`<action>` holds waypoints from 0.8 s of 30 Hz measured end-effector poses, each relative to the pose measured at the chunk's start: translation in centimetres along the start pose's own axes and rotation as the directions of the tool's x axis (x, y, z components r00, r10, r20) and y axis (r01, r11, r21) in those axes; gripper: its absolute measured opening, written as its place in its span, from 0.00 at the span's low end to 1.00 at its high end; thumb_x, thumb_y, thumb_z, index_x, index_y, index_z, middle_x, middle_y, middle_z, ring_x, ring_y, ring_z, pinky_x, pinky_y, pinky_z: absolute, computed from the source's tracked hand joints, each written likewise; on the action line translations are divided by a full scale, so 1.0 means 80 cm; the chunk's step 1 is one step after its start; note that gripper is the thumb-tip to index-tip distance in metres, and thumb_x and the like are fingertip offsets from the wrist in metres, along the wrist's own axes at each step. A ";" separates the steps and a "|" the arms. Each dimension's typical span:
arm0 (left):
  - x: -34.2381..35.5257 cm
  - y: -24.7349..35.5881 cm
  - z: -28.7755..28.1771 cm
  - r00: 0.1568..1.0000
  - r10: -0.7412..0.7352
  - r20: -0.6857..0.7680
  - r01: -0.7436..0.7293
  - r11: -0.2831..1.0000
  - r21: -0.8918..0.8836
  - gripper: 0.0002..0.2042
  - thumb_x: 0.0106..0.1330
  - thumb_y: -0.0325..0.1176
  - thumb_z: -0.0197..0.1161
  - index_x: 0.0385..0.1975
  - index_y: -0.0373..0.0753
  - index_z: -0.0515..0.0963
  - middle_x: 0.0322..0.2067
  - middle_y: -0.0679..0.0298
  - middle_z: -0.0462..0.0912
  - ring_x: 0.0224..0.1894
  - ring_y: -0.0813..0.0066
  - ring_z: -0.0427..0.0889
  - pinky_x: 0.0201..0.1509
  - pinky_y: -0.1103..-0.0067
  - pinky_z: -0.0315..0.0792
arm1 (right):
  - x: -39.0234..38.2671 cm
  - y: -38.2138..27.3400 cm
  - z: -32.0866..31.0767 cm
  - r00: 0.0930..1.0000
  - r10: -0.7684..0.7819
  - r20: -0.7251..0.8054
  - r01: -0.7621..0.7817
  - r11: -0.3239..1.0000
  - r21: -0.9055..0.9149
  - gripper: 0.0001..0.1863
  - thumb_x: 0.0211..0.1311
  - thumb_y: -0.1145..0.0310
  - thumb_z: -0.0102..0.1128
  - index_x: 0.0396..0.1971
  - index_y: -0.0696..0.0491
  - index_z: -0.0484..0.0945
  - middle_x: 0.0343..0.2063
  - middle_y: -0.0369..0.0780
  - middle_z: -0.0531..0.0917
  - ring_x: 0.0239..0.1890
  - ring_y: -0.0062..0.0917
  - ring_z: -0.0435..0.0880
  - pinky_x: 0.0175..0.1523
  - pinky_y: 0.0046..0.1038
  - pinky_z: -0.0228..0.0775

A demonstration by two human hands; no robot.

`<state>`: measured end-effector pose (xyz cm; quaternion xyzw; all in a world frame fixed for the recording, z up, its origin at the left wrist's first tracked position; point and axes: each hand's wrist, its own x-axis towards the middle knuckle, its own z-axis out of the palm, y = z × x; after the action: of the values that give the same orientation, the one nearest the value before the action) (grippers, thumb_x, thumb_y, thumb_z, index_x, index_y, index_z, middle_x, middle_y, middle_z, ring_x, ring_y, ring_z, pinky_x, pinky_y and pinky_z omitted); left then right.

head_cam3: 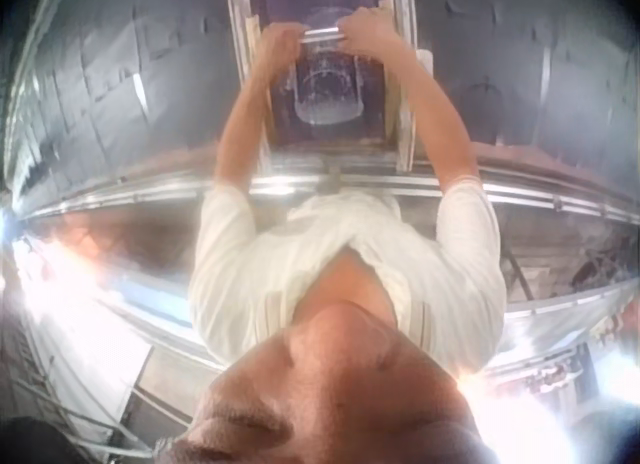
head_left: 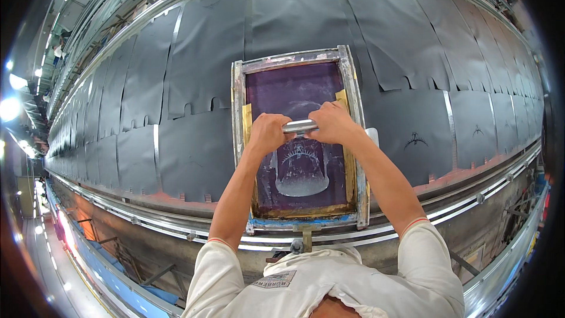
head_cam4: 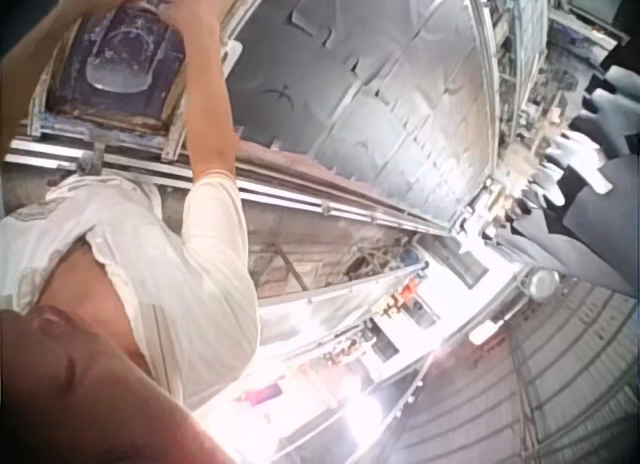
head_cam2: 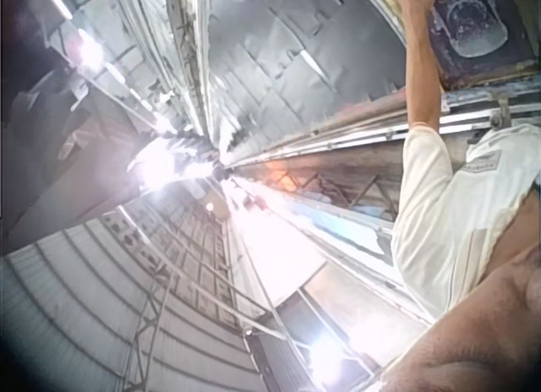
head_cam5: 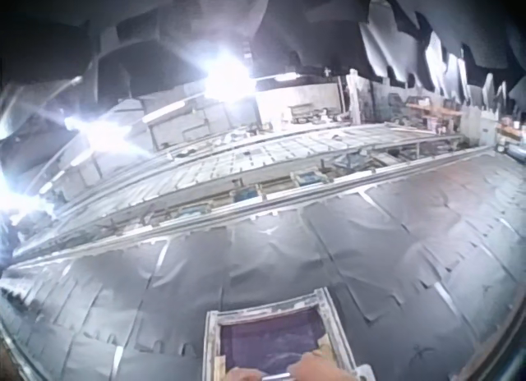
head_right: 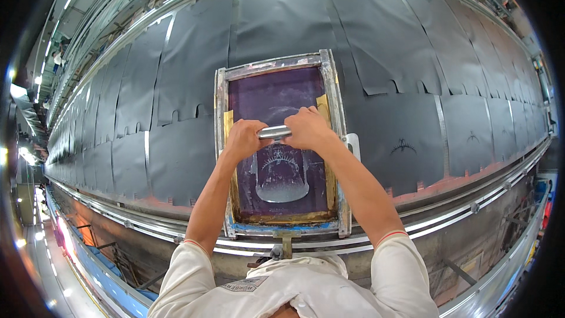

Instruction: The person uses a squeegee to spread purple ink across a screen printing frame. They repeatedly pull the squeegee from the top to the bottom of the frame to ensure even coverage of the ink on the mesh surface.

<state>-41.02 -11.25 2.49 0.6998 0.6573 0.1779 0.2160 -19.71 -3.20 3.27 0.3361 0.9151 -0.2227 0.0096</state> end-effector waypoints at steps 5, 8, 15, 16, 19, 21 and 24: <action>-0.074 -0.003 0.035 0.987 0.126 -0.103 -0.132 0.990 -0.049 0.04 0.50 0.31 0.75 0.26 0.45 0.86 0.28 0.61 0.87 0.31 0.57 0.85 0.41 0.64 0.73 | -0.043 -0.032 0.061 0.999 -0.034 -0.008 0.033 0.998 -0.055 0.10 0.55 0.64 0.69 0.33 0.53 0.84 0.31 0.45 0.85 0.44 0.39 0.84 0.58 0.40 0.69; -0.163 0.014 0.058 0.980 0.171 -0.103 -0.167 0.985 0.046 0.09 0.49 0.29 0.75 0.30 0.48 0.86 0.26 0.66 0.86 0.32 0.63 0.84 0.41 0.66 0.70 | -0.117 -0.066 0.101 0.989 -0.144 -0.030 0.143 0.989 -0.033 0.09 0.53 0.66 0.69 0.33 0.52 0.82 0.32 0.43 0.85 0.46 0.37 0.83 0.58 0.39 0.68; -0.079 -0.014 0.011 0.975 0.212 -0.072 -0.205 0.975 0.089 0.10 0.50 0.35 0.79 0.23 0.43 0.82 0.24 0.61 0.85 0.31 0.56 0.83 0.42 0.64 0.67 | -0.035 -0.047 0.051 0.991 0.044 0.124 -0.048 0.999 0.025 0.10 0.55 0.63 0.71 0.35 0.49 0.85 0.35 0.45 0.88 0.43 0.43 0.86 0.52 0.44 0.75; -0.061 -0.015 0.003 0.986 0.166 -0.021 -0.163 0.982 0.092 0.09 0.51 0.35 0.78 0.23 0.43 0.82 0.24 0.60 0.84 0.31 0.55 0.83 0.42 0.63 0.68 | -0.022 -0.040 0.042 0.990 0.079 0.112 -0.092 0.990 0.111 0.10 0.57 0.63 0.70 0.35 0.51 0.85 0.36 0.46 0.88 0.42 0.45 0.88 0.48 0.45 0.78; -0.039 -0.026 0.007 0.985 0.158 -0.062 -0.154 0.986 0.071 0.09 0.51 0.35 0.77 0.23 0.43 0.82 0.23 0.60 0.84 0.31 0.55 0.83 0.41 0.65 0.68 | 0.000 -0.029 0.038 0.990 0.096 0.106 -0.113 0.979 0.172 0.09 0.57 0.65 0.69 0.36 0.51 0.84 0.36 0.46 0.88 0.43 0.44 0.88 0.49 0.44 0.79; -0.055 -0.027 0.015 0.972 0.190 -0.140 -0.180 0.980 0.080 0.08 0.51 0.35 0.76 0.23 0.43 0.82 0.24 0.60 0.84 0.31 0.55 0.83 0.40 0.65 0.67 | -0.008 -0.041 0.037 0.985 0.130 0.114 -0.150 0.970 0.193 0.09 0.57 0.66 0.69 0.37 0.51 0.84 0.36 0.46 0.88 0.44 0.44 0.87 0.50 0.44 0.79; -0.130 -0.004 0.042 0.971 0.208 -0.121 -0.198 0.976 0.090 0.04 0.51 0.31 0.74 0.25 0.46 0.84 0.25 0.63 0.85 0.30 0.59 0.83 0.39 0.66 0.65 | -0.078 -0.071 0.076 0.993 0.071 0.096 -0.080 0.993 0.086 0.10 0.56 0.69 0.68 0.37 0.51 0.80 0.36 0.44 0.85 0.46 0.41 0.86 0.51 0.42 0.79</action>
<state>-40.29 -21.82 -0.17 0.7580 0.6014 0.2185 0.1265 -19.17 -13.35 1.09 0.3598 0.8894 -0.2782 0.0456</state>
